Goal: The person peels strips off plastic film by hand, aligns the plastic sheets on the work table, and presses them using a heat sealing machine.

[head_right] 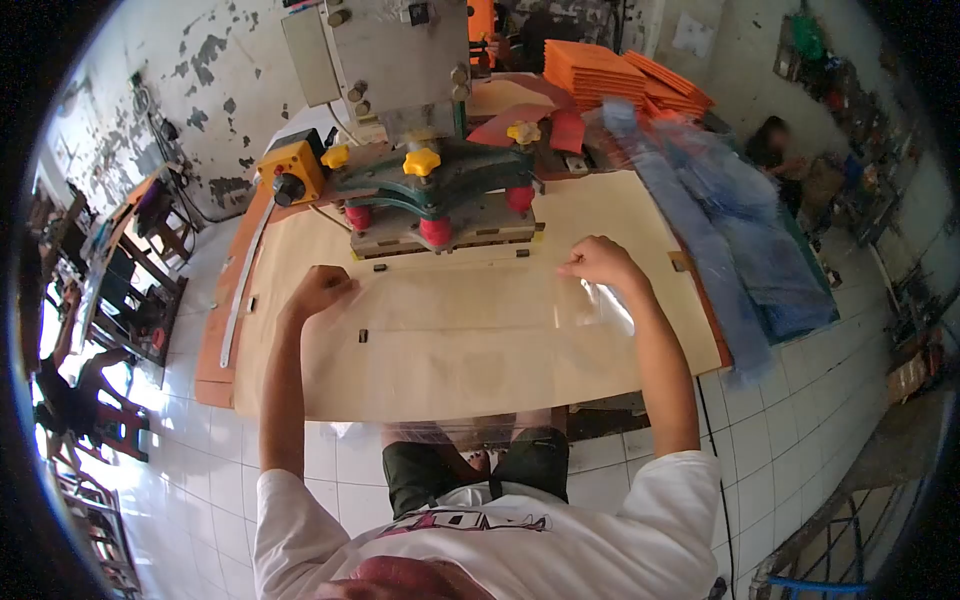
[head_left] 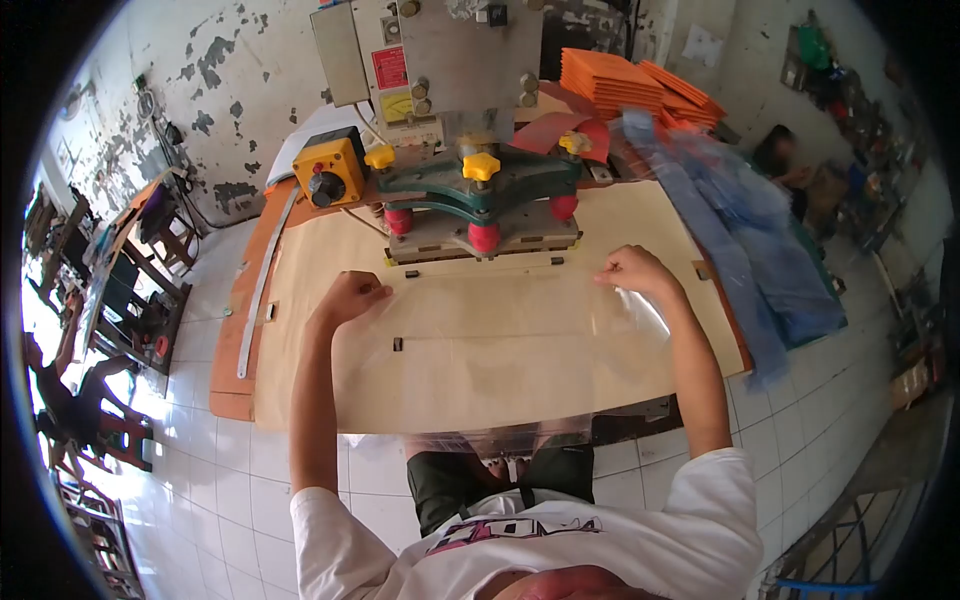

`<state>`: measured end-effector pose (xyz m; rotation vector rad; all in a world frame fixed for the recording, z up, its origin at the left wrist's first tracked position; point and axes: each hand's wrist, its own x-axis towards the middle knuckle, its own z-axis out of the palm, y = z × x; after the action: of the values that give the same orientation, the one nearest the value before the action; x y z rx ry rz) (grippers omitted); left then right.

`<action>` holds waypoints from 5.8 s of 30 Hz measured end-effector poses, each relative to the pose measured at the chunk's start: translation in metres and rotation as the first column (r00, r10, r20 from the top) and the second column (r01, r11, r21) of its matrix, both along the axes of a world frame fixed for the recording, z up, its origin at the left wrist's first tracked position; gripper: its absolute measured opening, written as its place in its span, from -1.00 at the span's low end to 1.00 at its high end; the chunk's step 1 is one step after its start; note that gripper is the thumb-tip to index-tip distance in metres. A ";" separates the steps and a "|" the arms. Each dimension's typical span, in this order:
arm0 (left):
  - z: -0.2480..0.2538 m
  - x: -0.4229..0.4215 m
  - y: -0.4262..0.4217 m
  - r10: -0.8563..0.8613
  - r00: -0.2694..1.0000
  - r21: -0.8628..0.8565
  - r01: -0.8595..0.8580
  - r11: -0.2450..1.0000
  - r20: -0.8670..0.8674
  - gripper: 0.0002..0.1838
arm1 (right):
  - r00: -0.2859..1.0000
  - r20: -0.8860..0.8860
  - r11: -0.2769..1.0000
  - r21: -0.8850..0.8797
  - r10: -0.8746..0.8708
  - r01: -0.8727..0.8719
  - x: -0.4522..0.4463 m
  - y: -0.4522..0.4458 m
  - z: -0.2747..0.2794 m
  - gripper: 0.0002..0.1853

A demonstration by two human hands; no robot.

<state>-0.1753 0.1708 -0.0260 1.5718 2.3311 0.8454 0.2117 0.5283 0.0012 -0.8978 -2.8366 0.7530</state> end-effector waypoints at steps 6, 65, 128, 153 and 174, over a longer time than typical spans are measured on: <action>0.046 0.049 -0.035 0.043 0.996 0.040 -0.040 0.998 -0.073 -0.66 | 0.991 -0.008 0.989 0.062 0.136 -0.135 0.048 -0.042 0.036 -0.74; 0.130 0.130 -0.125 -0.118 0.976 0.178 0.151 0.972 -0.185 -0.85 | 0.961 -0.237 0.982 0.157 0.140 -0.104 0.121 -0.075 0.089 -0.75; 0.006 0.099 -0.044 0.053 0.923 0.124 -0.005 0.992 -0.381 -0.56 | 0.984 -0.174 0.934 0.348 -0.027 0.087 0.056 -0.034 -0.042 -0.31; -0.020 0.112 -0.033 -0.019 0.889 -0.060 -0.010 0.998 -0.458 -0.14 | 0.978 0.071 0.863 0.487 -0.196 0.138 0.066 -0.045 -0.043 -0.16; -0.041 0.091 -0.031 0.535 0.784 0.282 -0.461 0.842 -0.316 -0.55 | 0.990 -0.077 0.896 0.421 -0.118 0.140 0.107 -0.042 -0.051 -0.27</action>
<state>-0.0838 0.1403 -0.0675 1.2746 3.1290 0.9566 0.3187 0.4860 -0.0498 -0.9597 -2.6963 0.1220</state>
